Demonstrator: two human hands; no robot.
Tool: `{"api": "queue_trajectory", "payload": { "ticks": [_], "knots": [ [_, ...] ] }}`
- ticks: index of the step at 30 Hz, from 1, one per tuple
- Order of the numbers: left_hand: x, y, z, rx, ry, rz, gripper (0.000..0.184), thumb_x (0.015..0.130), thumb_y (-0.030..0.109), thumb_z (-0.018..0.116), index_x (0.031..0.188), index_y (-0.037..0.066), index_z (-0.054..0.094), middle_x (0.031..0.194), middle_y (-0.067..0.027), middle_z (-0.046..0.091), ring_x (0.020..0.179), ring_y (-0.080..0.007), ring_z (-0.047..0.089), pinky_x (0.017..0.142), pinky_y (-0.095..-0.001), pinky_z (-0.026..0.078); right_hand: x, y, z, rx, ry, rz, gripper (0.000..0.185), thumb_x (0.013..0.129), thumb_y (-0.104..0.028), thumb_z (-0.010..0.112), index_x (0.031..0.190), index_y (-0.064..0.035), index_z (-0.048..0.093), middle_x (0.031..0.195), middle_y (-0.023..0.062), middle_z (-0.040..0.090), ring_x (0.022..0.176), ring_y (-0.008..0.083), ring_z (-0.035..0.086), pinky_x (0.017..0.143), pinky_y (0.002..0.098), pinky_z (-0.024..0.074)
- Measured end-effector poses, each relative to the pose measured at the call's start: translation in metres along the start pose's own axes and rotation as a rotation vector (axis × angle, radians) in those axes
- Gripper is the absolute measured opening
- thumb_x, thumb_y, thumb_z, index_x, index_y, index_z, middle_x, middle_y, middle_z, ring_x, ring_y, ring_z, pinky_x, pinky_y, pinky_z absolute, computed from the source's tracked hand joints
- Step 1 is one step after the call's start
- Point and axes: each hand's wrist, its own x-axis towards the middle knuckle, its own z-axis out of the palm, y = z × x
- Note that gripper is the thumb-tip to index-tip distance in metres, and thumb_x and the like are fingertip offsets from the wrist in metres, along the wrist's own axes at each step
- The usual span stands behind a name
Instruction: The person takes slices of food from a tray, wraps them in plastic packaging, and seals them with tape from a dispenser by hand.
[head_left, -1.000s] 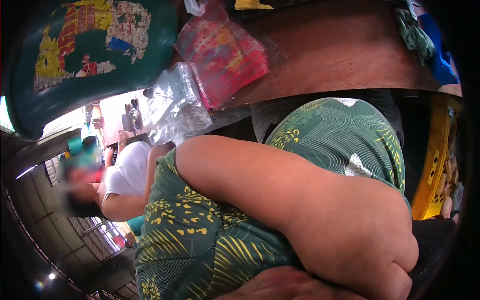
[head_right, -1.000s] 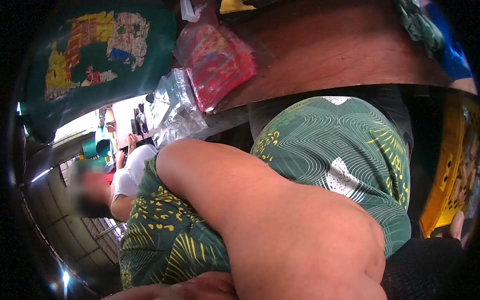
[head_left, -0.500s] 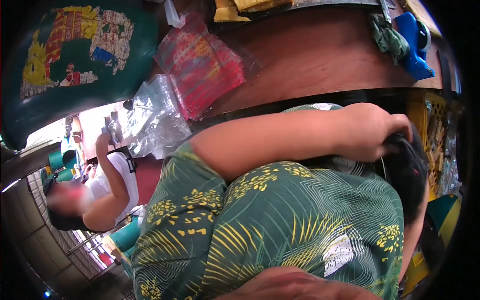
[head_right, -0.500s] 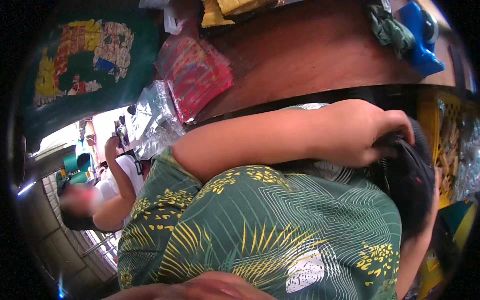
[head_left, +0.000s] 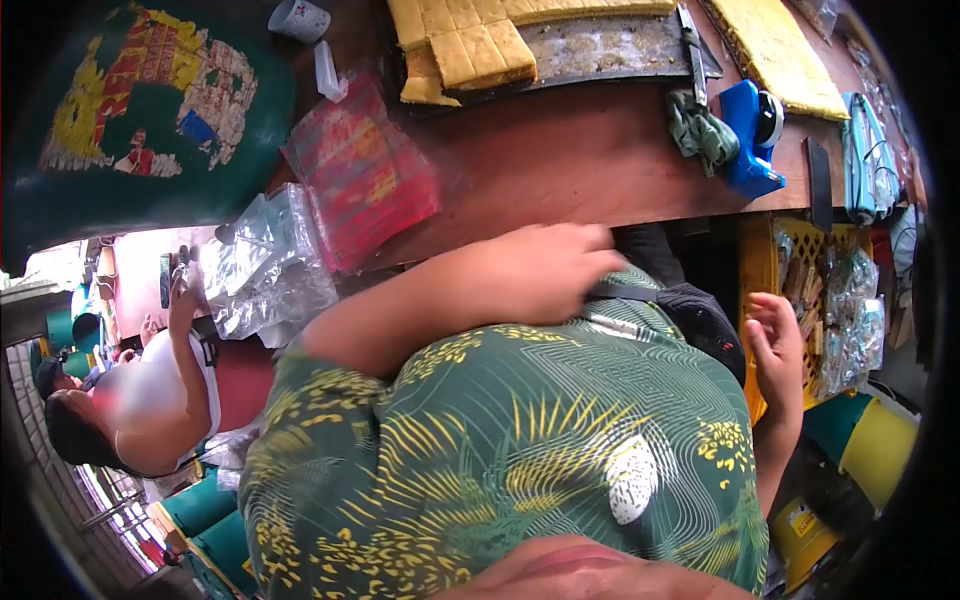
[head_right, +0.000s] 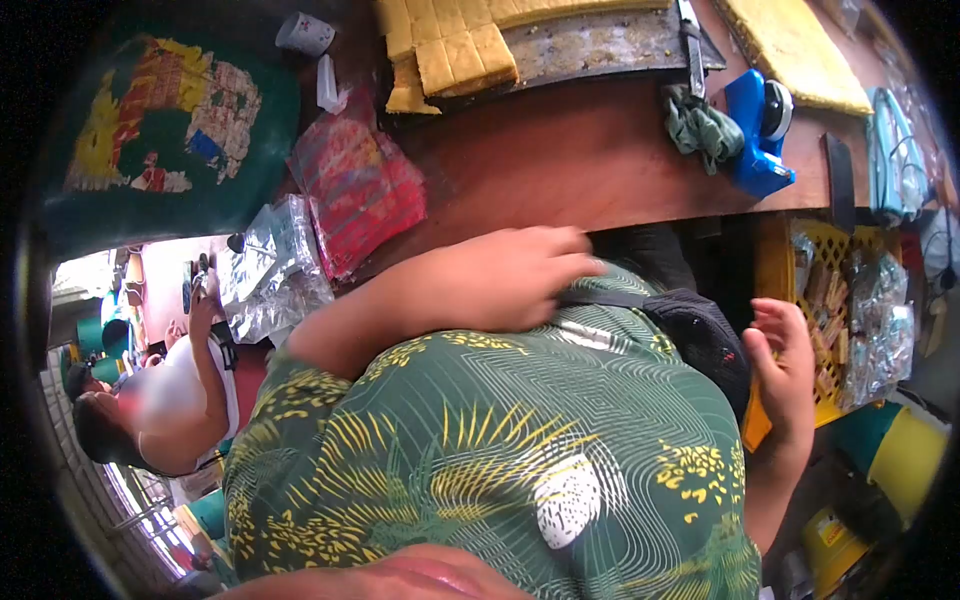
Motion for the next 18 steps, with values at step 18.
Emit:
{"api": "queue_trajectory", "payload": {
  "ticks": [18],
  "knots": [
    [-0.126, -0.055, 0.093, -0.237, 0.556, -0.461, 0.022, 0.096, 0.024, 0.067, 0.111, 0.009, 0.075, 0.097, -0.0116, 0.069, 0.093, -0.0325, 0.068, 0.078, -0.0405, 0.055, 0.100, -0.061, 0.051, -0.475, -0.888, -0.105, 0.032, 0.084, -0.025, 0.080, 0.102, -0.0006, 0.070, 0.092, 0.0178, 0.070, 0.089, 0.0265, 0.068, 0.081, 0.0369, 0.0544]
  ]
}}
